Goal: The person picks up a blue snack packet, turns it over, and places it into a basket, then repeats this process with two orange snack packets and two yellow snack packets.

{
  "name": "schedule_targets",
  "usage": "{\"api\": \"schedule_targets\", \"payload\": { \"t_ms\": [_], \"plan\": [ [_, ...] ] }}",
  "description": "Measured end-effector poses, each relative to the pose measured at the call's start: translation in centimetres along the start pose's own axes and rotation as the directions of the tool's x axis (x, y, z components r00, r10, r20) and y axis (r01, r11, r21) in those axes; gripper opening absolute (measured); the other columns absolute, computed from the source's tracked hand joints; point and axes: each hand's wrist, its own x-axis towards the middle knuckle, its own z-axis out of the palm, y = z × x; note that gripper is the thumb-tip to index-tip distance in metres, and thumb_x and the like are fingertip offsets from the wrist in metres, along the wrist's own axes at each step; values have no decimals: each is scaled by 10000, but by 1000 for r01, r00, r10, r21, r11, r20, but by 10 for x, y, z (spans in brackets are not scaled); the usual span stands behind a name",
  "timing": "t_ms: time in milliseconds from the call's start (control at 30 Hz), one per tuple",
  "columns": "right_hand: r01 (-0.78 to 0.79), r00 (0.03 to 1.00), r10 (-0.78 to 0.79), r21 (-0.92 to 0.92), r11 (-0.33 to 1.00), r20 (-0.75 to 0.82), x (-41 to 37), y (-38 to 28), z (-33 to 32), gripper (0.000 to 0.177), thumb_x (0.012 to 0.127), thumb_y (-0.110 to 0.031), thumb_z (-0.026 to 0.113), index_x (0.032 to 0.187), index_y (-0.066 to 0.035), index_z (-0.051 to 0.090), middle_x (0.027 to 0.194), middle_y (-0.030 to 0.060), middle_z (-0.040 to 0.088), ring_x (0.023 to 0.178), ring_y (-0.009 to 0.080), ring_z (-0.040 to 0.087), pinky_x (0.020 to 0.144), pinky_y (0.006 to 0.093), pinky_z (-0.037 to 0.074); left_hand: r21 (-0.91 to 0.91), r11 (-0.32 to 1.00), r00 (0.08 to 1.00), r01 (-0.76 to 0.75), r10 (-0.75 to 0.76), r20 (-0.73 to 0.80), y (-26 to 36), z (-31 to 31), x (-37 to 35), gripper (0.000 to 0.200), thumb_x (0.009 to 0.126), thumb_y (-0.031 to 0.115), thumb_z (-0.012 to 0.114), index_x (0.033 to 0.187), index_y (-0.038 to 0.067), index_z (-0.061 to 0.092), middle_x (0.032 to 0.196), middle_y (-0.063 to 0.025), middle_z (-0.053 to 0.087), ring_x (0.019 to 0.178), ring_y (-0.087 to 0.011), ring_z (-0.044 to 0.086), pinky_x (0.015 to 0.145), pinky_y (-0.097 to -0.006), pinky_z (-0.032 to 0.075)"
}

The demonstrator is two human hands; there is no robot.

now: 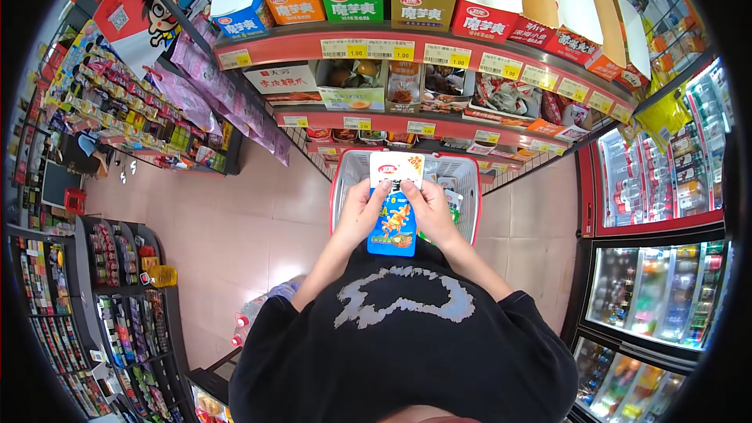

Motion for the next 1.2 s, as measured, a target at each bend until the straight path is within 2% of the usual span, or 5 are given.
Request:
{"api": "schedule_targets", "payload": {
  "t_ms": [367,500,633,933,1200],
  "plan": [
    [110,992,-120,-175,978,-47,3,-9,-4,276,910,-225,501,918,34,598,739,19,611,670,36,513,588,219,431,-116,993,997,18,-9,77,3,1,10,232,891,191,526,952,-27,579,822,-41,633,733,-65,568,648,-235,470],
    [119,987,-128,-101,988,-96,4,-10,-2,272,909,-218,497,913,33,601,700,25,606,630,49,515,563,228,430,-9,990,971,139,-134,198,1,-4,9,230,856,183,581,941,-31,577,827,-57,640,751,-85,597,643,-238,485],
    [26,997,-19,94,995,-75,4,-11,-3,271,911,-218,491,913,31,600,750,41,620,679,55,537,601,228,444,-41,986,975,165,-156,156,1,-2,5,220,863,177,570,940,-28,586,819,-54,640,742,-74,592,639,-230,483],
    [68,977,-55,-58,996,207,-4,-5,-6,187,868,-168,559,894,14,592,807,23,614,736,57,559,655,232,466,-250,961,992,122,-109,66,7,-2,4,197,866,169,557,895,-17,617,805,-50,641,696,-64,585,612,-211,471],
    [-12,984,-2,78,997,179,-10,-4,-1,166,852,-117,568,959,11,572,865,41,619,786,72,568,704,248,479,-178,975,991,131,-123,55,4,-1,-2,208,870,171,556,962,-14,587,861,-56,632,753,-71,585,656,-223,481]
  ]
}}
